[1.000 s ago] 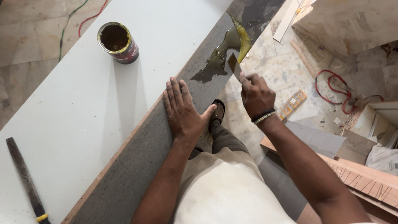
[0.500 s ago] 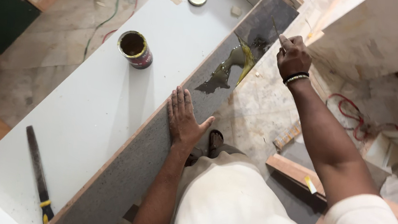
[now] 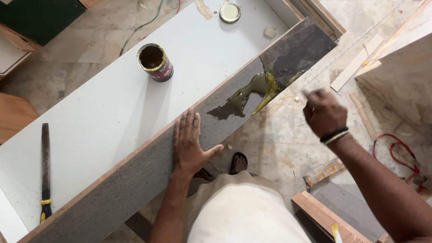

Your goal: The person pours a yellow viscous substance from a can onto a long wooden plank and spreads it evenly using a putty knife. They then move to a second plank and repeat the process, ensuring full coverage along the length of the wood.

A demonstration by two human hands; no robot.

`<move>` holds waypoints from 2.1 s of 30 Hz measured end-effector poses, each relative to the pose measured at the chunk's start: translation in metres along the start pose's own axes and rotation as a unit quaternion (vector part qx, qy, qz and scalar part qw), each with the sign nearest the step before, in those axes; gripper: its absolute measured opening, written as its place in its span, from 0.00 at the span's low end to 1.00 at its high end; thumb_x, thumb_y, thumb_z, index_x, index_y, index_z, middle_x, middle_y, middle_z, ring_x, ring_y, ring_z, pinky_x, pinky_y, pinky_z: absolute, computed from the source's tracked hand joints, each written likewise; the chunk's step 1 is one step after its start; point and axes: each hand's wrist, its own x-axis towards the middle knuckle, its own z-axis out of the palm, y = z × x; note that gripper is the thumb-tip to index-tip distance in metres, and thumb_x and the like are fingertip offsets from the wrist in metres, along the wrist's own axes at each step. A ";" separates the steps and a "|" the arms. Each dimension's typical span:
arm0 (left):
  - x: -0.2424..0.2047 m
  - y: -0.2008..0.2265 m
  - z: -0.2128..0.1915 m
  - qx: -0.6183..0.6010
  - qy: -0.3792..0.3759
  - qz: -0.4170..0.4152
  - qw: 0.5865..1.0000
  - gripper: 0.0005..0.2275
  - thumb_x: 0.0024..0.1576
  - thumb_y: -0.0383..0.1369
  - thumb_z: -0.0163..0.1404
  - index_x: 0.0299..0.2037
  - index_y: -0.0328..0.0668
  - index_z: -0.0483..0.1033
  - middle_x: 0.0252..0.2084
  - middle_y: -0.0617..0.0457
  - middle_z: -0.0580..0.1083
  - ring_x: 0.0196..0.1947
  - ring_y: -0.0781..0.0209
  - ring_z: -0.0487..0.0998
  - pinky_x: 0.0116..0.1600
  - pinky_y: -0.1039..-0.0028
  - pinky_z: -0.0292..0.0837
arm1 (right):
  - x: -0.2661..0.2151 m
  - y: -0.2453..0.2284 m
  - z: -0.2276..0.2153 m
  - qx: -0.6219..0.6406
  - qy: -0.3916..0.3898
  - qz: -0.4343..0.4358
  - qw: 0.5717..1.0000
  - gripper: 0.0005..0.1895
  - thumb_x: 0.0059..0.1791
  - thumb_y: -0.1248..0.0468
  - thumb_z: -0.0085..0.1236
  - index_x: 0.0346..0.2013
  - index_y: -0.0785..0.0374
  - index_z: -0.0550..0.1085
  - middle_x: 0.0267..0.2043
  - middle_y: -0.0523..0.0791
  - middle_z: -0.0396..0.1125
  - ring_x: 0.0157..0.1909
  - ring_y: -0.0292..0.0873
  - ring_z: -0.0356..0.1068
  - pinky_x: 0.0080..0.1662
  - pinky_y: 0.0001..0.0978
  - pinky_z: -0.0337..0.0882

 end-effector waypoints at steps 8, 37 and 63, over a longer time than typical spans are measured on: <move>-0.037 -0.025 -0.026 0.039 -0.030 -0.036 0.998 0.57 0.38 0.73 0.53 0.75 0.51 0.45 0.79 0.47 0.39 0.78 0.52 0.36 0.75 0.42 0.23 | 0.094 0.054 0.033 0.015 -0.007 0.146 0.989 0.13 0.51 0.58 0.58 0.49 0.55 0.81 0.45 0.53 0.69 0.40 0.55 0.72 0.44 0.49 0.72; -0.044 -0.059 -0.023 0.011 0.018 0.014 1.000 0.50 0.42 0.64 0.60 0.71 0.42 0.57 0.76 0.41 0.50 0.76 0.48 0.47 0.75 0.47 0.37 | 0.028 -0.182 0.054 0.002 0.089 0.098 0.991 0.11 0.56 0.61 0.56 0.53 0.53 0.79 0.44 0.45 0.72 0.40 0.45 0.73 0.31 0.36 0.75; -0.045 -0.059 -0.024 0.009 0.024 0.021 0.999 0.49 0.43 0.64 0.59 0.70 0.40 0.58 0.75 0.41 0.52 0.75 0.48 0.49 0.75 0.47 0.38 | 0.007 -0.120 0.053 0.218 -0.021 0.175 0.960 0.14 0.55 0.58 0.53 0.53 0.58 0.79 0.42 0.49 0.74 0.38 0.43 0.72 0.39 0.39 0.74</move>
